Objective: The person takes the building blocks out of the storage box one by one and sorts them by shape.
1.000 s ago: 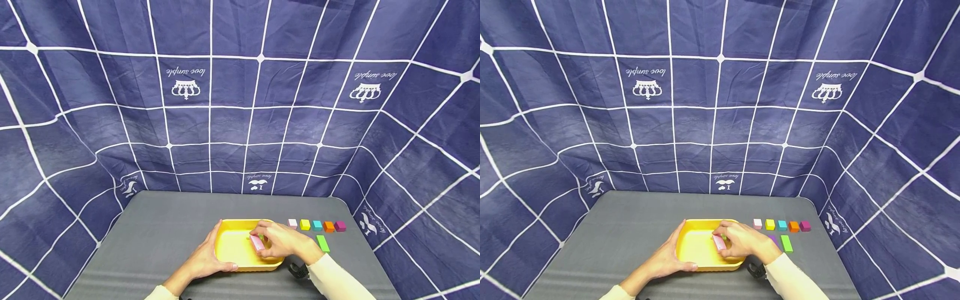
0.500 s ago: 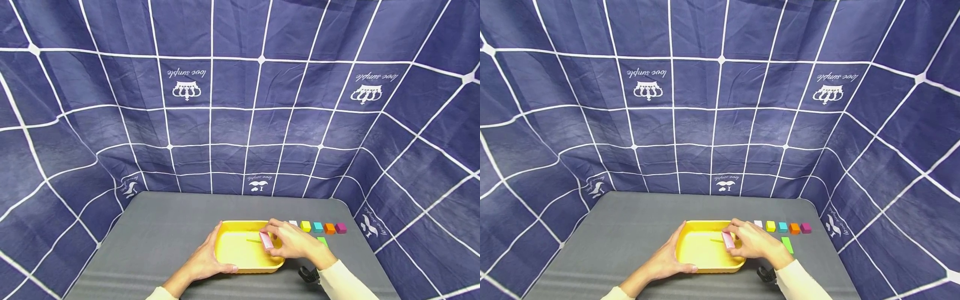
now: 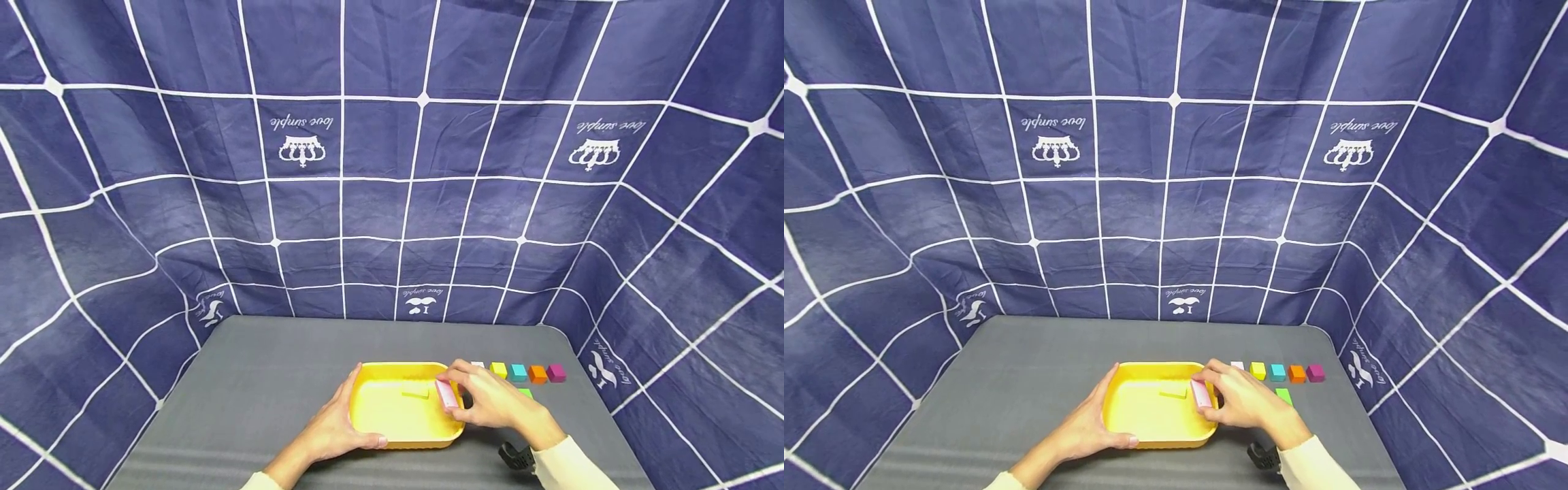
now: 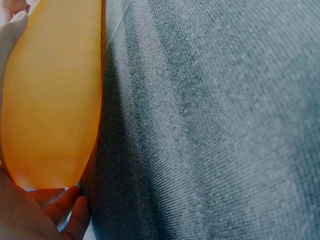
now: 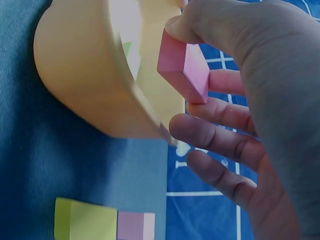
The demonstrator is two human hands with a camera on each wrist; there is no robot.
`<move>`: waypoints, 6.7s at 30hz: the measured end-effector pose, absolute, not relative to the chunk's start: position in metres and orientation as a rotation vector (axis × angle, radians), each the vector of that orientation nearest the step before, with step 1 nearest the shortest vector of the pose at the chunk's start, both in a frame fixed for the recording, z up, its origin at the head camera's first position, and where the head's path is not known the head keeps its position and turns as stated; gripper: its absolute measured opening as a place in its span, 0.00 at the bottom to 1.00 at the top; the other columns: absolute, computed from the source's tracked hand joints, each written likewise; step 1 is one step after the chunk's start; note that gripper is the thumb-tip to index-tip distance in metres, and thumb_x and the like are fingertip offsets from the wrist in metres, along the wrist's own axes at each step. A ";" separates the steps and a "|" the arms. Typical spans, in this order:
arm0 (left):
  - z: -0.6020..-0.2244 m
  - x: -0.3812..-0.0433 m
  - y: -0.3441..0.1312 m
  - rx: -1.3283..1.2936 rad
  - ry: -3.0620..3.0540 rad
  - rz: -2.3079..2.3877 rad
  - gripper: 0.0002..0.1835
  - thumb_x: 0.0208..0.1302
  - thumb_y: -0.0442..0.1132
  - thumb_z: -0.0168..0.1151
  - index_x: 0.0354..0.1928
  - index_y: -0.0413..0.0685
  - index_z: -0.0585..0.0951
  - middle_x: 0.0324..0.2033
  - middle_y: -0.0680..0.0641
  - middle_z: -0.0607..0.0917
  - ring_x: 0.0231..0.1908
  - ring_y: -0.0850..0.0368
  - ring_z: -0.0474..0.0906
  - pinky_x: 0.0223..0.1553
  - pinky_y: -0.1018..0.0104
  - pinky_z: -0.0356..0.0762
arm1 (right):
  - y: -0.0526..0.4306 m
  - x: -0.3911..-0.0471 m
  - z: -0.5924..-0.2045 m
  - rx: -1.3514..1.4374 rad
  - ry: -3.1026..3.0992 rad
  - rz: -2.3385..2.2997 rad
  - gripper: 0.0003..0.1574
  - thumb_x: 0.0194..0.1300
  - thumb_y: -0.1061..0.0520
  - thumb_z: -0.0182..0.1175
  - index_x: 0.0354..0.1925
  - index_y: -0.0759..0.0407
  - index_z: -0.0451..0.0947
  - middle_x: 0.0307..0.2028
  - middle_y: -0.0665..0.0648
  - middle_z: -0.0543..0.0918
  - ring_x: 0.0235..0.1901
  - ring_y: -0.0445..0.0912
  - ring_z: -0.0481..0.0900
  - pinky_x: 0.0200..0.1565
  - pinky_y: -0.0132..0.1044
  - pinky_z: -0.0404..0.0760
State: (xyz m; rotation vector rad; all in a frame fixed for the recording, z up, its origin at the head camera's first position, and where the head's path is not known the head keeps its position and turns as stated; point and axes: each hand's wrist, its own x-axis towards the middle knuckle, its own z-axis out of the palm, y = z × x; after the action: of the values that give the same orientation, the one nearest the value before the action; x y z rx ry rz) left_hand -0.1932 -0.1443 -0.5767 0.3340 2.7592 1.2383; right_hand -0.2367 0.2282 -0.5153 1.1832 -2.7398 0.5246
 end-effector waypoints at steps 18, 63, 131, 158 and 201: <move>-0.579 -0.194 -0.144 0.334 2.730 1.270 0.86 0.41 0.67 0.97 0.97 0.64 0.49 0.87 0.42 0.73 0.68 0.44 0.84 0.65 0.38 0.84 | 0.271 -0.231 -0.519 1.022 -2.740 0.541 0.36 0.64 0.51 0.85 0.69 0.53 0.90 0.59 0.46 0.88 0.48 0.45 0.90 0.46 0.34 0.88; -0.577 -0.195 -0.143 0.341 2.744 1.266 0.86 0.42 0.70 0.96 0.97 0.62 0.50 0.87 0.41 0.73 0.70 0.39 0.85 0.65 0.36 0.85 | 0.378 -0.228 -0.563 0.843 -2.540 0.679 0.37 0.51 0.65 0.89 0.60 0.58 0.90 0.51 0.54 0.91 0.37 0.28 0.81 0.37 0.33 0.82; -0.575 -0.192 -0.143 0.357 2.775 1.246 0.85 0.41 0.68 0.97 0.97 0.67 0.51 0.86 0.42 0.74 0.69 0.39 0.86 0.64 0.34 0.85 | 0.404 -0.213 -0.562 0.547 -2.726 0.473 0.33 0.57 0.51 0.90 0.60 0.50 0.93 0.53 0.48 0.93 0.45 0.45 0.92 0.49 0.47 0.90; -0.577 -0.195 -0.145 0.358 2.764 1.236 0.85 0.42 0.72 0.95 0.97 0.64 0.50 0.86 0.41 0.73 0.71 0.40 0.84 0.64 0.35 0.85 | 0.314 -0.216 -0.515 0.828 -2.677 0.334 0.34 0.64 0.53 0.86 0.67 0.48 0.90 0.61 0.47 0.92 0.57 0.48 0.94 0.58 0.55 0.93; -0.576 -0.195 -0.144 0.352 2.730 1.221 0.84 0.45 0.72 0.94 0.98 0.64 0.48 0.89 0.41 0.70 0.72 0.39 0.84 0.67 0.31 0.84 | 0.164 -0.267 -0.505 1.320 -2.897 0.312 0.39 0.73 0.46 0.82 0.77 0.47 0.84 0.65 0.50 0.87 0.51 0.41 0.87 0.57 0.45 0.93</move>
State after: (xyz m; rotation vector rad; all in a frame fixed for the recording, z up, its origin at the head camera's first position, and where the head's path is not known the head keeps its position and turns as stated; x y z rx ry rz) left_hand -0.1946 -0.1440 -0.5758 0.3523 2.7299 1.2212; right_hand -0.2672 0.1641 -0.5047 1.3203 -2.8965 0.3120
